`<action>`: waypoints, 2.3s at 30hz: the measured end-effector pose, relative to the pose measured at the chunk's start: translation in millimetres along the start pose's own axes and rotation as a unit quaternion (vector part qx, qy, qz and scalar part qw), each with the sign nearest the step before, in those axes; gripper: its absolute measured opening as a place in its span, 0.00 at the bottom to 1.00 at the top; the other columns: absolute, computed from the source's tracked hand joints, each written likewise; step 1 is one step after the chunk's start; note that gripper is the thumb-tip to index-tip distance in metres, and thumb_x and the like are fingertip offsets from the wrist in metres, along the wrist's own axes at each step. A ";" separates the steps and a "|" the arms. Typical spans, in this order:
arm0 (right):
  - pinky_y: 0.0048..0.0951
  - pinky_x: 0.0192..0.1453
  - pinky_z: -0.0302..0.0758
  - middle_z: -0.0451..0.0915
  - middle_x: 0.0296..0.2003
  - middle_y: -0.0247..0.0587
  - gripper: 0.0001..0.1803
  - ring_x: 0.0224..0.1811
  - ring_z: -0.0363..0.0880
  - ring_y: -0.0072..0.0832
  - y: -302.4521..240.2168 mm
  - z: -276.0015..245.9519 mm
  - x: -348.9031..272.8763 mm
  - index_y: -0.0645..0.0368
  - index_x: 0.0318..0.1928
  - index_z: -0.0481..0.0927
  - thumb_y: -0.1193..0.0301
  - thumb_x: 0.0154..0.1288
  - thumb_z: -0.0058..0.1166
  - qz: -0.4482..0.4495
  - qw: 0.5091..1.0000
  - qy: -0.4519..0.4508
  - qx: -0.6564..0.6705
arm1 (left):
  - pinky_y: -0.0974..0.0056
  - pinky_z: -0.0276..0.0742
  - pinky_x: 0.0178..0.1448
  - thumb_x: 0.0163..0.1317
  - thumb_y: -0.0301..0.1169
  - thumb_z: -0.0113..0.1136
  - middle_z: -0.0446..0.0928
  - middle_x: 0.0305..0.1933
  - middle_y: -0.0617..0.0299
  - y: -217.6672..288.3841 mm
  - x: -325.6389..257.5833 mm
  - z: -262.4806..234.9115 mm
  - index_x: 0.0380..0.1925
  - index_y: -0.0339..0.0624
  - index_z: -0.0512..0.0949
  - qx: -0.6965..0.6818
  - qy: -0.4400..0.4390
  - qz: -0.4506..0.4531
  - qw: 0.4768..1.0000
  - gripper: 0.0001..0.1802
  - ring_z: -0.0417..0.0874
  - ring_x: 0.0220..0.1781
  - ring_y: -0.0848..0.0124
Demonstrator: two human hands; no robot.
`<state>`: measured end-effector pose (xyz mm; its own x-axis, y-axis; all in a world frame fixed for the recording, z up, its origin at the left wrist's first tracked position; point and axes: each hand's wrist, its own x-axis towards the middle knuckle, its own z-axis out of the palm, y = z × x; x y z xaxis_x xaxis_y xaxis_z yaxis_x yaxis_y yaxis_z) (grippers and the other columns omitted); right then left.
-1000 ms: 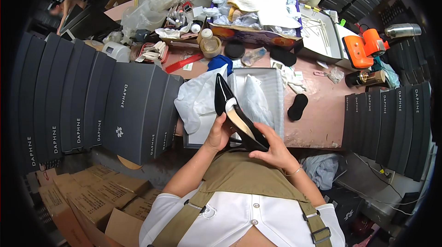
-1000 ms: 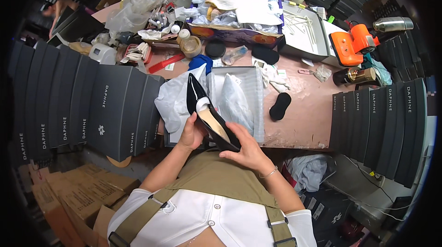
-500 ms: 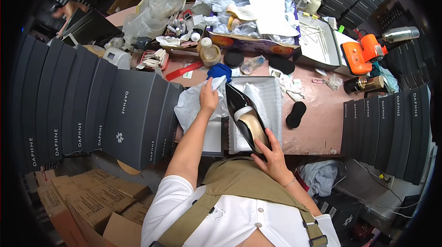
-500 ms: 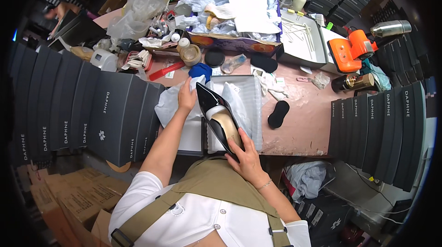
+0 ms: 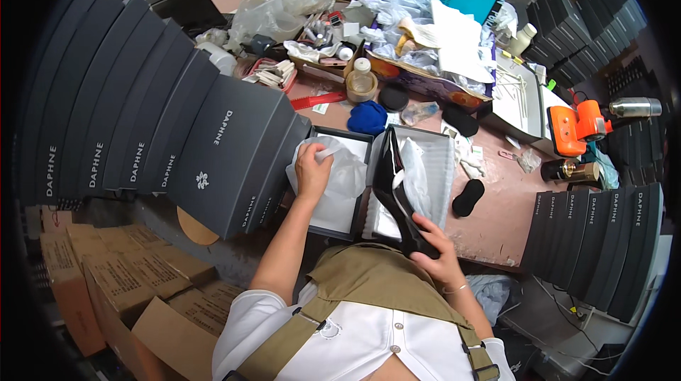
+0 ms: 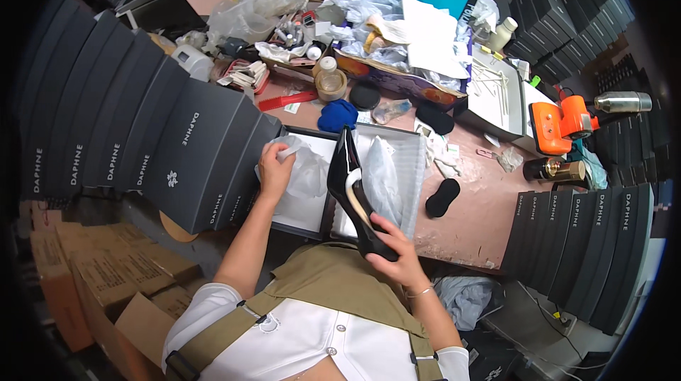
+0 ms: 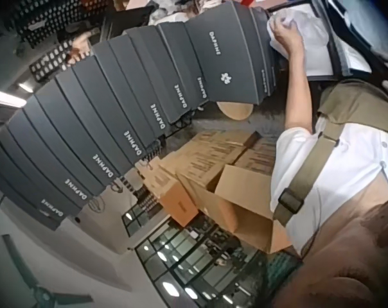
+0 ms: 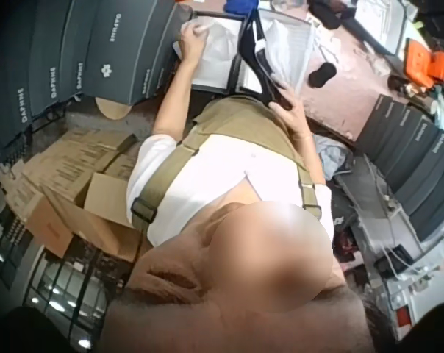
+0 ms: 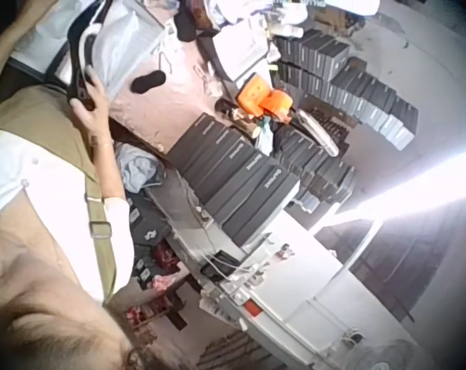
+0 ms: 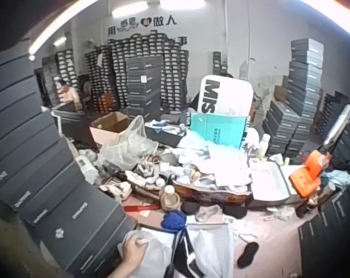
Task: Inspecting shoes for quality and packaging them into boxes for shipment.
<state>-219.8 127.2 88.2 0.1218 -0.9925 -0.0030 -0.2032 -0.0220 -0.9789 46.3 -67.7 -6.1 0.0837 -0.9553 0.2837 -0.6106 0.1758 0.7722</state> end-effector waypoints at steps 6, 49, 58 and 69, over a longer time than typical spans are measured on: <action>0.26 0.51 0.72 0.80 0.44 0.44 0.27 0.46 0.77 0.27 -14.0 -37.5 12.4 0.73 0.48 0.78 0.58 0.59 0.59 0.168 0.940 -0.130 0.268 | 0.63 0.74 0.44 0.49 0.18 0.61 0.77 0.39 0.55 48.1 13.2 -27.0 0.39 0.37 0.80 -0.152 -0.093 0.101 0.979 0.14 0.80 0.41 0.59; 0.34 0.38 0.71 0.73 0.34 0.37 0.19 0.36 0.74 0.34 -37.2 76.1 39.3 0.57 0.31 0.77 0.61 0.45 0.71 -0.240 0.952 0.012 -0.189 | 0.58 0.78 0.48 0.57 0.45 0.58 0.80 0.38 0.58 59.4 -63.1 -3.2 0.40 0.41 0.76 -0.776 -0.138 -0.475 0.392 0.19 0.81 0.39 0.65; 0.32 0.38 0.70 0.74 0.34 0.36 0.17 0.35 0.73 0.34 -33.9 79.0 32.6 0.57 0.31 0.78 0.62 0.46 0.70 -0.242 0.952 0.003 -0.189 | 0.59 0.78 0.45 0.55 0.45 0.60 0.81 0.35 0.61 67.2 -51.5 -3.4 0.37 0.43 0.78 -0.781 -0.166 -0.452 0.398 0.18 0.81 0.37 0.66; 0.44 0.57 0.71 0.61 0.64 0.59 0.39 0.55 0.71 0.49 -51.4 71.4 35.2 0.53 0.59 0.72 0.60 0.44 0.71 -0.135 0.932 0.002 -0.335 | 0.60 0.79 0.46 0.61 0.54 0.46 0.80 0.42 0.55 71.7 -58.3 4.7 0.44 0.41 0.76 -0.610 -0.189 -0.481 0.600 0.27 0.82 0.40 0.63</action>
<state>-135.8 101.9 123.8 0.2530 -0.9406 0.2263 -0.7275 -0.3392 -0.5964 -6.1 -0.5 30.1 -0.3912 -0.6994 -0.5981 0.6280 -0.6780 0.3820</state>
